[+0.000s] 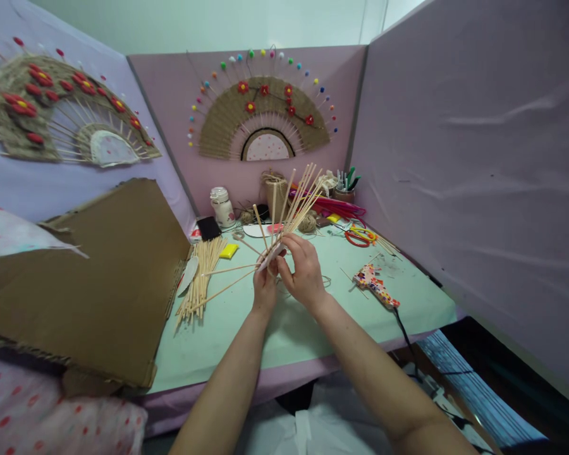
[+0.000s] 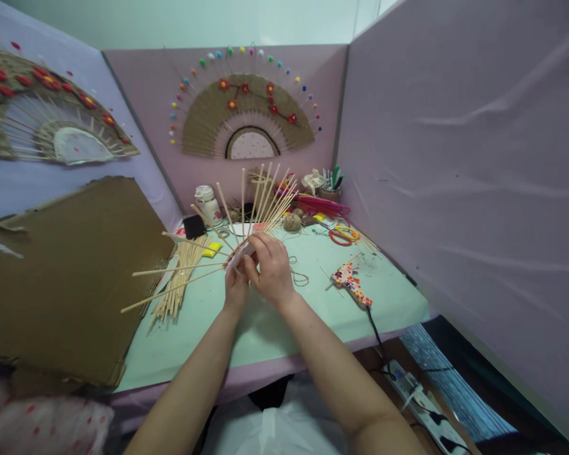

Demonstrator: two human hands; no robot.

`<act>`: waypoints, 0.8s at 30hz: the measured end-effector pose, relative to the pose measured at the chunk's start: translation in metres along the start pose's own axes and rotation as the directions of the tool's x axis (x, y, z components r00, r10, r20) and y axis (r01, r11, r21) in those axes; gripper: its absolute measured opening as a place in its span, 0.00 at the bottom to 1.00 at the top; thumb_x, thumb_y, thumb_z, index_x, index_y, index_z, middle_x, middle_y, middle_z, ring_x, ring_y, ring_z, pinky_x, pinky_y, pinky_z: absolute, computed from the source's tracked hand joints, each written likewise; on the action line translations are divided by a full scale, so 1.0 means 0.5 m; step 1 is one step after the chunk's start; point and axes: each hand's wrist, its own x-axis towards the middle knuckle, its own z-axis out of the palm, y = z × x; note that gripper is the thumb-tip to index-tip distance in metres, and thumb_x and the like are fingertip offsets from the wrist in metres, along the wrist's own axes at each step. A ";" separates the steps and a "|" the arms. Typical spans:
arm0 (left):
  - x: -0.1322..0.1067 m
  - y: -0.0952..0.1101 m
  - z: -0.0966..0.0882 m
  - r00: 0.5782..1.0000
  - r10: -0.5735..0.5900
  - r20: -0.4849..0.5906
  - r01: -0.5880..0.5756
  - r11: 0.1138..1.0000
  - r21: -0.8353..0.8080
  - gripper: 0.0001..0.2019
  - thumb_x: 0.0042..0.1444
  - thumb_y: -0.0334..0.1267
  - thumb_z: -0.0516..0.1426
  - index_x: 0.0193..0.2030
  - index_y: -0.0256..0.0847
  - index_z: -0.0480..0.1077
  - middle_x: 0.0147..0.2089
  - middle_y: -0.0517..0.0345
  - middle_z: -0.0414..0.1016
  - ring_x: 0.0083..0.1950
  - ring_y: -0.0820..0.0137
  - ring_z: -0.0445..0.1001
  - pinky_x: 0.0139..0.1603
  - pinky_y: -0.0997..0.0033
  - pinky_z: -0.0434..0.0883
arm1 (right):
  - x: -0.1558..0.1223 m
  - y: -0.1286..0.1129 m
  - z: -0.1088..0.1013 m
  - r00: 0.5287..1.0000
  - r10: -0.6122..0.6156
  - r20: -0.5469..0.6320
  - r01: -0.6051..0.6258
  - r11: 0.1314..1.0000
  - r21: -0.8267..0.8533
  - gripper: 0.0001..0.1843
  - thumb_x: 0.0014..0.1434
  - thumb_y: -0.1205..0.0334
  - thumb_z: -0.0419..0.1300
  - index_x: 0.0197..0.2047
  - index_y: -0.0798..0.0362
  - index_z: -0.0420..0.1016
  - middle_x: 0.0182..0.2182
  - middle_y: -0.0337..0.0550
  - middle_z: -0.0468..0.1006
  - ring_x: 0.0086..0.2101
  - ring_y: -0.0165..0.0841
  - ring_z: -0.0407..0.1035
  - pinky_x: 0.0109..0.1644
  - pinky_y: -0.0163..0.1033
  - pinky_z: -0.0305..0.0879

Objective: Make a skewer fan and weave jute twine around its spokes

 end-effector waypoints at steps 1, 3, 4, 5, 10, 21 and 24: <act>0.000 0.001 -0.001 1.000 0.026 0.017 -0.026 1.000 0.016 0.25 0.53 0.57 0.55 0.49 0.40 0.73 0.52 0.47 0.74 0.54 0.59 0.72 0.55 0.61 0.68 | -0.001 -0.001 0.000 1.000 0.004 0.005 -0.004 1.000 0.000 0.22 0.61 0.64 0.53 0.58 0.49 0.61 0.53 0.51 0.69 0.55 0.40 0.62 0.58 0.51 0.60; 0.000 0.003 -0.002 0.997 0.061 0.037 -0.062 0.997 0.041 0.24 0.55 0.55 0.55 0.50 0.40 0.73 0.54 0.46 0.73 0.55 0.59 0.71 0.56 0.64 0.67 | -0.004 -0.001 0.000 1.000 0.007 0.012 -0.007 1.000 -0.005 0.21 0.61 0.64 0.53 0.58 0.49 0.62 0.54 0.52 0.67 0.55 0.41 0.62 0.57 0.51 0.61; 0.000 0.003 -0.002 0.998 0.061 0.033 -0.063 0.997 0.050 0.23 0.55 0.54 0.55 0.51 0.40 0.72 0.54 0.46 0.72 0.55 0.59 0.71 0.56 0.65 0.67 | -0.005 -0.001 0.000 1.000 0.009 0.014 -0.008 1.000 -0.008 0.20 0.61 0.64 0.53 0.57 0.49 0.63 0.54 0.52 0.67 0.55 0.41 0.61 0.57 0.50 0.61; 0.000 0.003 -0.002 0.998 0.056 0.025 -0.058 0.997 0.057 0.23 0.55 0.54 0.55 0.51 0.40 0.72 0.55 0.46 0.72 0.55 0.58 0.71 0.55 0.65 0.68 | -0.006 0.000 0.001 1.000 0.008 0.013 -0.008 1.000 -0.009 0.20 0.61 0.64 0.53 0.56 0.50 0.64 0.54 0.52 0.67 0.55 0.41 0.62 0.57 0.50 0.61; 0.001 0.003 -0.002 0.998 0.061 0.014 -0.061 0.997 0.055 0.24 0.54 0.56 0.55 0.51 0.42 0.72 0.55 0.46 0.72 0.55 0.58 0.71 0.55 0.63 0.68 | -0.011 -0.001 0.001 0.999 0.035 0.001 -0.035 0.999 -0.029 0.19 0.61 0.63 0.54 0.56 0.48 0.64 0.56 0.52 0.62 0.57 0.42 0.59 0.57 0.52 0.61; 0.001 -0.001 -0.007 0.997 0.065 0.035 -0.069 0.990 0.125 0.21 0.57 0.52 0.53 0.51 0.41 0.71 0.55 0.47 0.71 0.58 0.58 0.68 0.60 0.61 0.63 | -0.020 -0.003 0.004 1.000 0.006 -0.025 -0.008 0.997 -0.070 0.18 0.59 0.62 0.56 0.54 0.46 0.67 0.55 0.50 0.59 0.57 0.42 0.56 0.58 0.53 0.60; 0.000 0.000 -0.007 0.997 0.070 0.030 -0.072 0.993 0.096 0.22 0.56 0.53 0.54 0.50 0.40 0.71 0.56 0.45 0.71 0.58 0.57 0.68 0.59 0.61 0.63 | -0.020 -0.002 0.003 1.000 0.011 -0.018 -0.012 0.998 -0.066 0.18 0.59 0.62 0.56 0.53 0.44 0.68 0.55 0.50 0.60 0.56 0.43 0.57 0.57 0.54 0.60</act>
